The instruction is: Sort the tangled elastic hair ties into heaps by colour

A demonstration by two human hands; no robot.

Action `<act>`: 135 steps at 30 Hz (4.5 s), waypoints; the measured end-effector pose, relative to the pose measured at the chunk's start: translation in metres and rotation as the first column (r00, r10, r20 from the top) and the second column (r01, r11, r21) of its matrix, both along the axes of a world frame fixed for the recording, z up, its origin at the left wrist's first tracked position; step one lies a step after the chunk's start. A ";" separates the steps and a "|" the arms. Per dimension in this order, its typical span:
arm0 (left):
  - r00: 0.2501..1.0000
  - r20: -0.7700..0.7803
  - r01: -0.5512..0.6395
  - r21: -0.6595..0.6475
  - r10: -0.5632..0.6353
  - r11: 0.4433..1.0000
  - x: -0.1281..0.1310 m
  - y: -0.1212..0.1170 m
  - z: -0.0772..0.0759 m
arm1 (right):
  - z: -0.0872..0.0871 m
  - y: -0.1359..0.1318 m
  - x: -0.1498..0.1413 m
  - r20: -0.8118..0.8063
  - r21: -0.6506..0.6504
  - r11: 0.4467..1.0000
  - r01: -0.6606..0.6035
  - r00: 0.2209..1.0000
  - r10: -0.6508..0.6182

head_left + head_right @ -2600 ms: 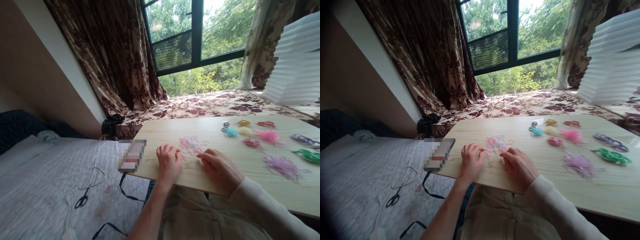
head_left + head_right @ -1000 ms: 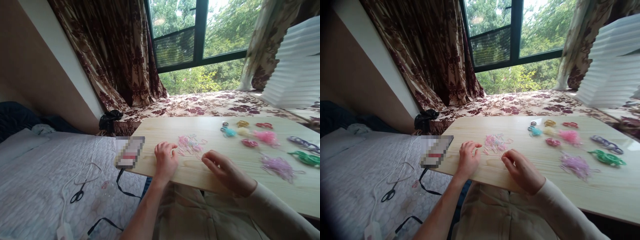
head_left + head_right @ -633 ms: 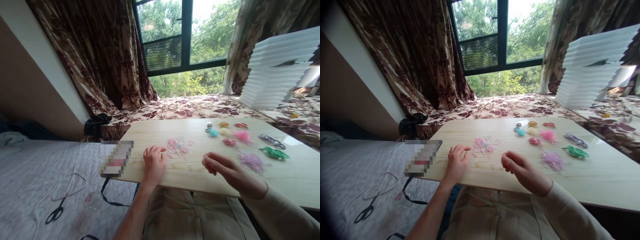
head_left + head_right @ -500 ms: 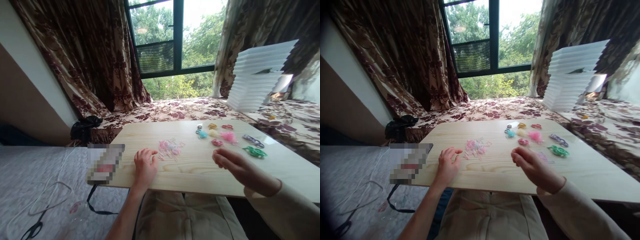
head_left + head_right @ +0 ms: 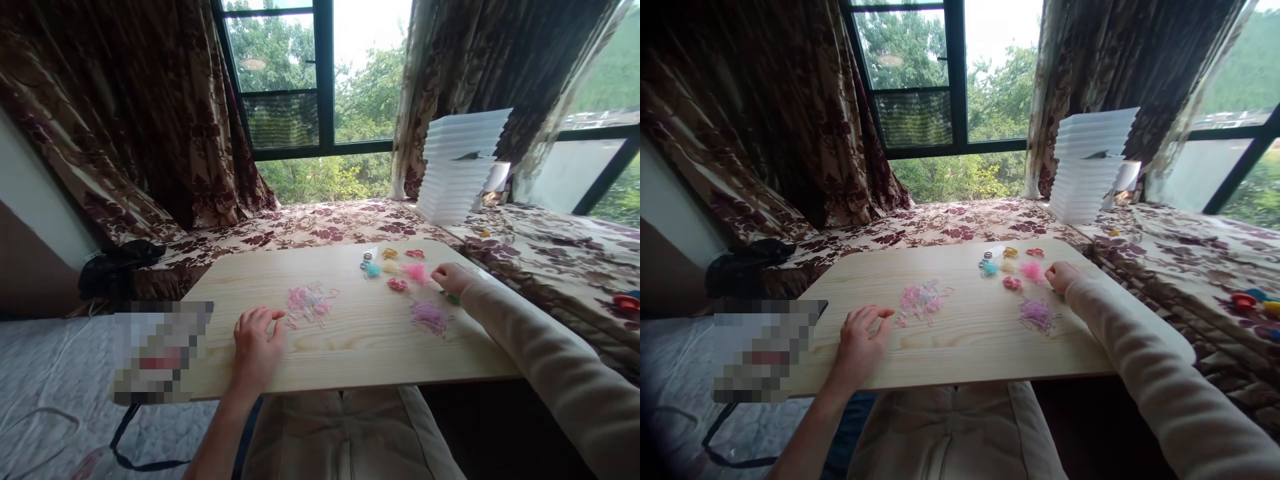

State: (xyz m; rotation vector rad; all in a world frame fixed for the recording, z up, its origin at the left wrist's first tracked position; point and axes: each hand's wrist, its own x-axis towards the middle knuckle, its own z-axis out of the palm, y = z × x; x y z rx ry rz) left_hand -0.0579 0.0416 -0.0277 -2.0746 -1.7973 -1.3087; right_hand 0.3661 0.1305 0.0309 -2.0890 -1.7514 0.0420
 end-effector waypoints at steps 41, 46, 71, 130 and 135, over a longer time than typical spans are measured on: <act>0.997 -0.056 0.042 -0.150 -0.050 0.988 0.011 -0.012 0.019 | -0.040 -0.080 -0.203 0.040 0.287 0.680 -0.675 0.717 0.695; 0.997 -0.071 0.010 -0.169 -0.023 0.986 0.011 -0.012 0.019 | -0.039 -0.081 -0.203 0.072 0.289 0.655 -0.698 0.699 0.712; 0.998 -0.064 0.002 -0.190 -0.014 0.982 0.011 -0.011 0.018 | -0.038 -0.080 -0.200 0.042 0.347 0.651 -0.675 0.705 0.708; 0.969 0.078 0.246 -0.275 -0.234 0.929 0.033 -0.004 0.049 | -0.040 -0.082 -0.203 -0.045 0.444 0.692 -0.569 0.757 0.652; 0.961 0.089 0.275 -0.226 -0.262 0.934 0.038 -0.006 0.049 | -0.040 -0.083 -0.203 -0.052 0.435 0.696 -0.571 0.756 0.653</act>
